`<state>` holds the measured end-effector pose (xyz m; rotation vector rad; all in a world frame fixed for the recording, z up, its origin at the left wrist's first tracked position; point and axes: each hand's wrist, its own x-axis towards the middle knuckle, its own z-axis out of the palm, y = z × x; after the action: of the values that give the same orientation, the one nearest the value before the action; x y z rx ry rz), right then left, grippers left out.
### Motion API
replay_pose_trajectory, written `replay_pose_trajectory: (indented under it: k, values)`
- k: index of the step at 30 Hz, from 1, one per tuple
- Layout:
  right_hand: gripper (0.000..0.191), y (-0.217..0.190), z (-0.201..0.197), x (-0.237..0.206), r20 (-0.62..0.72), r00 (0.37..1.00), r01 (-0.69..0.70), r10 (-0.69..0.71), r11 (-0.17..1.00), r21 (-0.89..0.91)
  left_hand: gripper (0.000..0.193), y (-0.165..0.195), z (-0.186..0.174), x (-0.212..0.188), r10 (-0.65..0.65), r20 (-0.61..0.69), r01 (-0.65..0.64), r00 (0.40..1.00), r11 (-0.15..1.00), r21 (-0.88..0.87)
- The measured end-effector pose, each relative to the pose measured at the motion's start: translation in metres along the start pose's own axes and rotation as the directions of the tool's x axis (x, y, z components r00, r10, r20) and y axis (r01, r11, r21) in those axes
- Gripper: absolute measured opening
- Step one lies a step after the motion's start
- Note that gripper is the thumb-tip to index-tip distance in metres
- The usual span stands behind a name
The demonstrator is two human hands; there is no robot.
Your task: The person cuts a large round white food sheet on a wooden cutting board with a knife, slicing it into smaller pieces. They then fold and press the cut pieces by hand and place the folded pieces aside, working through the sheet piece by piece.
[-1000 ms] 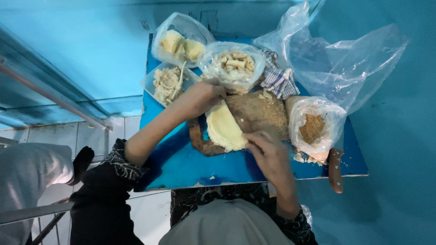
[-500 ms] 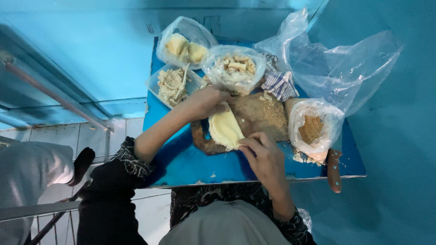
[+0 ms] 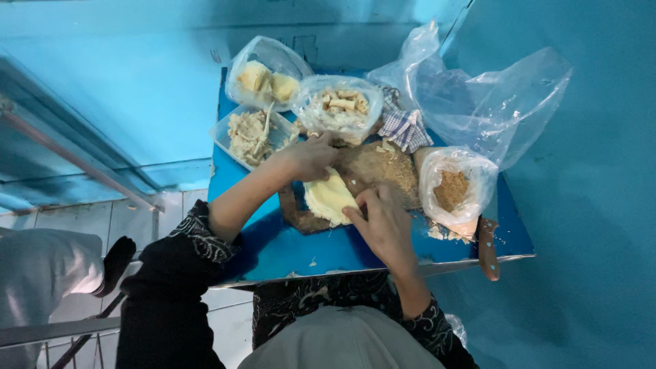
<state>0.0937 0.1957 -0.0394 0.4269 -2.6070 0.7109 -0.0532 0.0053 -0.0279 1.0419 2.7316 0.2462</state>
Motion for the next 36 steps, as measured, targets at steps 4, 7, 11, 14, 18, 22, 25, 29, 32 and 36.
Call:
replay_pose_trajectory:
  k: [4, 7, 11, 14, 18, 22, 25, 29, 32, 36]
  values:
    - [0.026, 0.0, 0.007, -0.005, -0.029, 0.998, 0.058, -0.058, 0.998, 0.007, 0.084, -0.002, 0.005, -0.018, 0.173, -0.221, -0.222, 0.96, 0.95, -0.219]
    - [0.026, 0.0, 0.011, -0.007, -0.02, 1.0, 0.01, -0.009, 0.998, 0.066, 0.069, -0.004, 0.013, -0.036, 0.195, -0.369, -0.3, 0.909, 0.919, -0.254]
    - [0.031, 0.005, 0.013, 0.0, 0.118, 0.985, -0.152, 0.123, 0.946, 0.286, 0.03, -0.007, 0.015, -0.048, 0.089, -0.388, -0.209, 0.918, 0.936, -0.282]
    - [0.056, 0.014, 0.013, 0.011, 0.223, 0.965, -0.22, 0.136, 0.884, 0.413, 0.029, -0.003, 0.005, -0.057, 0.072, -0.414, -0.221, 0.907, 0.92, -0.323]
    - [0.027, 0.025, 0.017, 0.022, 0.383, 0.922, -0.181, 0.054, 0.936, 0.303, 0.038, 0.018, -0.017, -0.082, 0.176, -0.46, -0.303, 0.87, 0.928, -0.218]
    - [0.021, 0.043, 0.006, 0.02, 0.4, 0.912, -0.127, -0.088, 0.868, 0.48, 0.061, 0.048, -0.028, -0.121, 0.203, -0.517, -0.306, 0.832, 0.944, -0.122]
    - [0.018, 0.059, -0.015, 0.018, 0.468, 0.881, -0.297, -0.068, 0.69, 0.66, 0.044, 0.069, -0.016, -0.148, 0.044, -0.528, -0.327, 0.848, 0.827, -0.457]
    - [0.027, 0.066, -0.029, 0.031, 0.505, 0.854, -0.507, 0.124, 0.416, 0.755, 0.042, 0.08, 0.02, -0.141, -0.278, -0.448, -0.148, 0.85, 0.69, -0.708]
    - [0.03, 0.055, -0.017, 0.058, 0.414, 0.908, -0.359, 0.062, 0.624, 0.694, 0.043, 0.068, 0.046, -0.113, -0.393, -0.438, -0.094, 0.808, 0.648, -0.756]
    - [0.041, 0.032, 0.006, 0.069, 0.211, 0.976, -0.096, 0.059, 0.981, 0.169, 0.043, 0.041, 0.061, -0.084, -0.418, -0.404, 0.009, 0.814, 0.704, -0.71]
